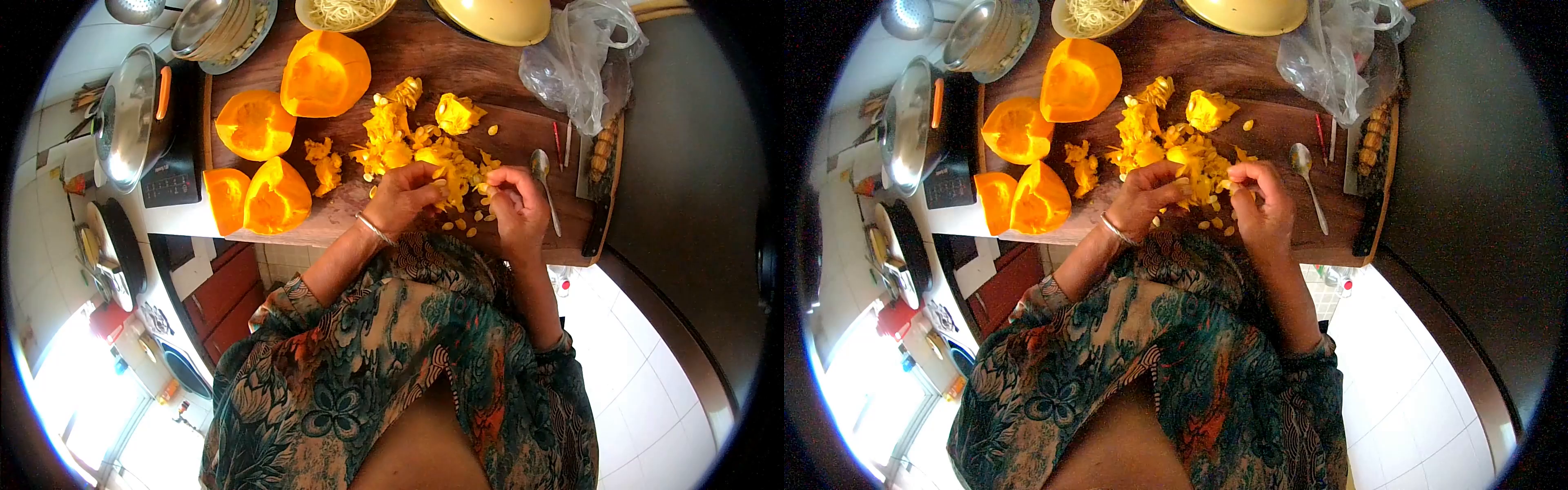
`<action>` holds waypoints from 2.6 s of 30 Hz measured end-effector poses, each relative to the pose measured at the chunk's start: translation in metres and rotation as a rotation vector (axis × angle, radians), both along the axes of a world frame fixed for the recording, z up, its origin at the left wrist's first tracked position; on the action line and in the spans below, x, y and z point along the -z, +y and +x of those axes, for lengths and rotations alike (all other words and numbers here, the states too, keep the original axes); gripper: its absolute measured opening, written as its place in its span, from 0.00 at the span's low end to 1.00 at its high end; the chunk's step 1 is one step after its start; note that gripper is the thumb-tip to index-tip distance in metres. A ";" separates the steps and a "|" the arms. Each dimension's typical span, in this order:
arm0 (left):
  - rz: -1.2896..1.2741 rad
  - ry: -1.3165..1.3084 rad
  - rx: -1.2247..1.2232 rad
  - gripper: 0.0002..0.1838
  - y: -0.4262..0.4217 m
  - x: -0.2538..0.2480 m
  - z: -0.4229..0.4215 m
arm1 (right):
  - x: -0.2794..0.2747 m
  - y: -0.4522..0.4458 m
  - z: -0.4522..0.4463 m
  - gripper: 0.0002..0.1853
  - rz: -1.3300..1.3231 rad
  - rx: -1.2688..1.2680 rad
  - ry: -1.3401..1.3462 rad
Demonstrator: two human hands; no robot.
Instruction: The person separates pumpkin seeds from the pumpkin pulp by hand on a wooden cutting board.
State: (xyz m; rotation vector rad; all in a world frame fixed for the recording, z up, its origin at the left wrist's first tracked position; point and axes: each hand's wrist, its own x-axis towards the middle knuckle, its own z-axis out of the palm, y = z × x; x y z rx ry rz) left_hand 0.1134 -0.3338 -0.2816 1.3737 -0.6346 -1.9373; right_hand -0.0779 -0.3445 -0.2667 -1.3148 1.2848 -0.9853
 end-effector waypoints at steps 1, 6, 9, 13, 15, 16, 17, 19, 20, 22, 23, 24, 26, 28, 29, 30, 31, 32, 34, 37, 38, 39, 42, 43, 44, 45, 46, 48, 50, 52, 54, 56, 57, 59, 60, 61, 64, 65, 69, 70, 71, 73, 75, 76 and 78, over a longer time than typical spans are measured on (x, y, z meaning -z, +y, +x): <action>-0.015 -0.007 -0.019 0.10 0.000 0.001 0.000 | 0.003 -0.001 -0.005 0.12 -0.052 -0.024 0.078; -0.022 -0.103 0.116 0.14 -0.004 -0.007 0.006 | -0.005 -0.007 -0.003 0.13 -0.457 -0.232 0.607; -0.131 -0.189 0.171 0.16 -0.002 -0.008 0.004 | -0.014 -0.006 0.012 0.12 -0.385 -0.293 0.391; -0.182 -0.001 0.095 0.17 0.001 0.000 0.000 | -0.013 -0.008 0.020 0.12 -0.314 -0.376 0.402; -0.110 -0.018 0.133 0.14 0.000 -0.006 0.002 | -0.009 -0.008 0.020 0.12 -0.337 -0.371 0.399; -0.075 -0.023 0.153 0.13 -0.003 -0.010 0.003 | -0.007 -0.009 0.020 0.11 -0.348 -0.367 0.401; -0.065 -0.028 0.165 0.13 -0.004 -0.011 0.003 | -0.006 -0.009 0.019 0.11 -0.350 -0.361 0.402; -0.042 -0.038 0.189 0.11 -0.005 -0.012 0.004 | -0.003 -0.008 0.019 0.10 -0.350 -0.349 0.402; -0.039 -0.036 0.168 0.11 -0.005 -0.012 0.004 | -0.005 -0.009 0.019 0.10 -0.314 -0.312 0.366; -0.029 -0.035 0.123 0.11 -0.004 -0.010 0.006 | -0.010 -0.010 0.017 0.09 -0.239 -0.240 0.292; -0.051 -0.018 0.092 0.10 -0.002 -0.007 0.007 | -0.010 -0.009 0.015 0.09 -0.220 -0.182 0.279; -0.070 0.001 0.062 0.10 0.000 -0.001 0.007 | -0.009 -0.009 0.010 0.08 -0.199 -0.126 0.267; -0.093 0.008 0.031 0.10 0.001 0.000 0.007 | -0.006 -0.010 0.000 0.09 -0.231 -0.113 0.365; -0.098 -0.015 0.032 0.10 0.001 -0.005 0.006 | 0.003 -0.009 -0.013 0.10 -0.336 -0.203 0.586; -0.108 -0.013 0.045 0.10 0.001 -0.005 0.006 | 0.004 -0.009 -0.015 0.11 -0.388 -0.246 0.698; -0.119 -0.013 0.057 0.10 0.001 -0.005 0.007 | 0.004 -0.009 -0.016 0.11 -0.378 -0.224 0.621; -0.131 -0.013 0.067 0.10 0.001 -0.006 0.007 | 0.002 -0.010 -0.015 0.12 -0.369 -0.203 0.544; -0.144 -0.029 0.098 0.10 0.001 -0.008 0.008 | -0.002 -0.011 -0.013 0.13 -0.359 -0.182 0.465; -0.171 -0.058 0.166 0.10 -0.001 -0.015 0.008 | -0.021 -0.016 0.001 0.13 -0.324 -0.215 0.445; -0.514 -0.283 0.231 0.10 0.002 -0.007 0.004 | -0.028 -0.024 0.010 0.13 -0.339 -0.373 0.490; -0.524 -0.312 0.230 0.10 0.002 -0.008 0.003 | -0.021 -0.025 0.010 0.13 -0.301 -0.438 0.500; -0.536 -0.341 0.228 0.11 0.003 -0.009 0.002 | -0.017 -0.025 0.011 0.13 -0.264 -0.503 0.509; -0.495 -0.349 0.190 0.12 0.003 -0.009 0.004 | -0.015 -0.024 0.015 0.11 -0.293 -0.460 0.413; -0.471 -0.336 0.176 0.12 0.002 -0.008 0.005 | -0.016 -0.024 0.016 0.10 -0.258 -0.437 0.377; -0.437 -0.321 0.169 0.12 0.001 -0.010 0.006 | -0.017 -0.023 0.016 0.10 -0.225 -0.414 0.340; -0.400 -0.305 0.162 0.13 0.000 -0.014 0.006 | -0.017 -0.022 0.017 0.09 -0.188 -0.392 0.303; -0.362 -0.289 0.156 0.13 0.000 -0.015 0.007 | -0.017 -0.021 0.018 0.09 -0.166 -0.385 0.277; -0.364 -0.244 0.159 0.14 -0.001 -0.011 0.008 | -0.015 -0.019 0.019 0.08 -0.123 -0.365 0.227; -0.333 -0.187 0.159 0.15 0.000 -0.007 0.008 | -0.011 -0.016 0.019 0.08 -0.060 -0.356 0.179; -0.265 -0.120 0.153 0.15 0.000 -0.005 0.007 | -0.007 -0.013 0.020 0.08 -0.022 -0.324 0.122; -0.227 -0.138 0.208 0.15 -0.003 -0.009 0.008 | -0.005 -0.012 0.021 0.08 -0.010 -0.268 0.059; -0.160 -0.102 0.222 0.15 -0.004 -0.007 0.009 | -0.012 -0.015 0.019 0.08 -0.060 -0.210 0.097; -0.111 -0.057 0.207 0.14 -0.004 -0.003 0.010 | -0.014 -0.017 0.017 0.08 -0.085 -0.182 0.116; 0.002 0.074 0.096 0.14 -0.003 -0.001 0.010 | -0.012 -0.016 0.012 0.09 -0.122 -0.068 0.141; 0.064 0.162 -0.002 0.14 -0.003 -0.001 0.008 | -0.011 -0.016 0.009 0.09 -0.141 -0.013 0.153; 0.127 0.250 -0.101 0.14 -0.003 -0.002 0.008 | -0.008 -0.017 0.003 0.10 -0.243 -0.072 0.304; 0.152 0.455 -0.206 0.13 -0.003 -0.006 0.009 | 0.006 -0.016 -0.010 0.12 -0.505 -0.276 0.762; 0.133 0.462 -0.202 0.14 -0.003 -0.007 0.009 | 0.005 -0.014 -0.010 0.12 -0.432 -0.239 0.679; 0.079 0.477 -0.189 0.17 -0.003 -0.007 0.007 | -0.017 -0.008 -0.001 0.09 -0.270 -0.148 0.424; 0.065 0.480 -0.181 0.17 -0.005 -0.006 0.007 | -0.022 -0.010 0.002 0.08 -0.268 -0.133 0.383; 0.052 0.487 -0.175 0.18 -0.005 -0.008 0.006 | -0.023 -0.008 0.005 0.08 -0.278 -0.126 0.350; 0.023 0.498 -0.167 0.19 -0.004 -0.011 0.006 | -0.023 -0.007 0.012 0.07 -0.301 -0.118 0.280; 0.014 0.498 -0.191 0.20 -0.003 -0.011 0.005 | -0.018 -0.003 0.016 0.07 -0.346 -0.126 0.286; 0.010 0.500 -0.202 0.20 -0.003 -0.011 0.005 | -0.015 -0.003 0.018 0.07 -0.418 -0.137 0.306; 0.021 0.508 -0.214 0.20 -0.003 -0.010 0.005 | -0.016 -0.004 0.021 0.08 -0.555 -0.206 0.412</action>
